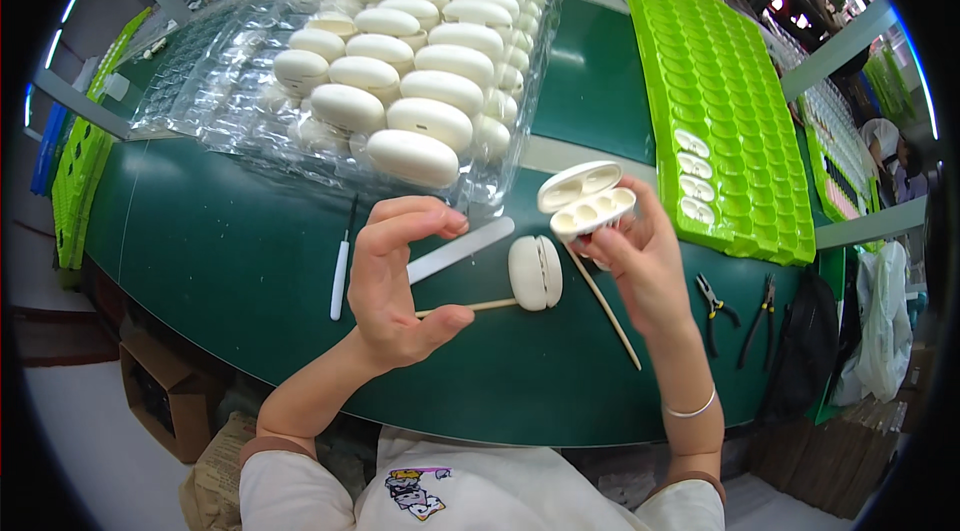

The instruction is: The person assembles white plastic electronic cases by opening them, inserting small red circuit boards into the bottom halves, and closing the lids. The person handles the cases one at a time, using a wooden stick to assist with placement, and places the finished units into a green tray.

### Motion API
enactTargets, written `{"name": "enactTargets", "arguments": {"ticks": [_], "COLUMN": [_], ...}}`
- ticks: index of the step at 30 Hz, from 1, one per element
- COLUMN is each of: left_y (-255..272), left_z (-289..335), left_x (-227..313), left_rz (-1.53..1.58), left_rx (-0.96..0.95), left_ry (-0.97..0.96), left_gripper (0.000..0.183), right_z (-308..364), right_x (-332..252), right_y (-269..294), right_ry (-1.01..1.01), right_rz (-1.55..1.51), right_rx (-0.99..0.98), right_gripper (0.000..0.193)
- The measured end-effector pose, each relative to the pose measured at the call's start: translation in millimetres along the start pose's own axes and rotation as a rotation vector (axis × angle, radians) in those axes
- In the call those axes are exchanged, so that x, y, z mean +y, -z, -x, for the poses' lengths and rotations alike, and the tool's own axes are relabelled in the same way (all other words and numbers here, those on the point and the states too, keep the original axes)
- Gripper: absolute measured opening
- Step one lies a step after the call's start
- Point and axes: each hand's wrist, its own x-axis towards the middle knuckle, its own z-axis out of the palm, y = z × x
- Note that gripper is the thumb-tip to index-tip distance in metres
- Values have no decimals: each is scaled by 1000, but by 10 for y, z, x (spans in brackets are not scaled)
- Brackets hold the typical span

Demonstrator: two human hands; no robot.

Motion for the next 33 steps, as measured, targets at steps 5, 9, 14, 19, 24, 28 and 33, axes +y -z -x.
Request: {"name": "enactTargets", "arguments": {"ticks": [5,9,14,19,24,28,33], "left_y": [180,532,1238,1729,1721,1337,557], "left_z": [-284,-577,-1041,-1148,-1236,-1162,-727], "left_x": [142,143,20,-348,-252,-8,351], "left_rz": [-173,-547,-922,-1228,-1161,-710,157], "left_rx": [101,141,3,-376,-357,-83,-214], "left_ry": [1,12,325,27,214,416,612], "left_gripper": [34,27,31,33,35,34,29], "right_z": [-1170,-2161,-2804,-2963,-2724,-1554,-340], "right_x": [-323,-330,-339,-370,-406,-567,-270], "right_y": [555,1026,1207,1098,1043,203,-589], "right_ry": [109,-22,-87,-85,277,343,195], "right_rz": [412,485,516,1281,1272,673,386], "right_rx": [61,182,356,464,529,116,-478], "right_gripper": [47,47,35,44,44,35,56]}}
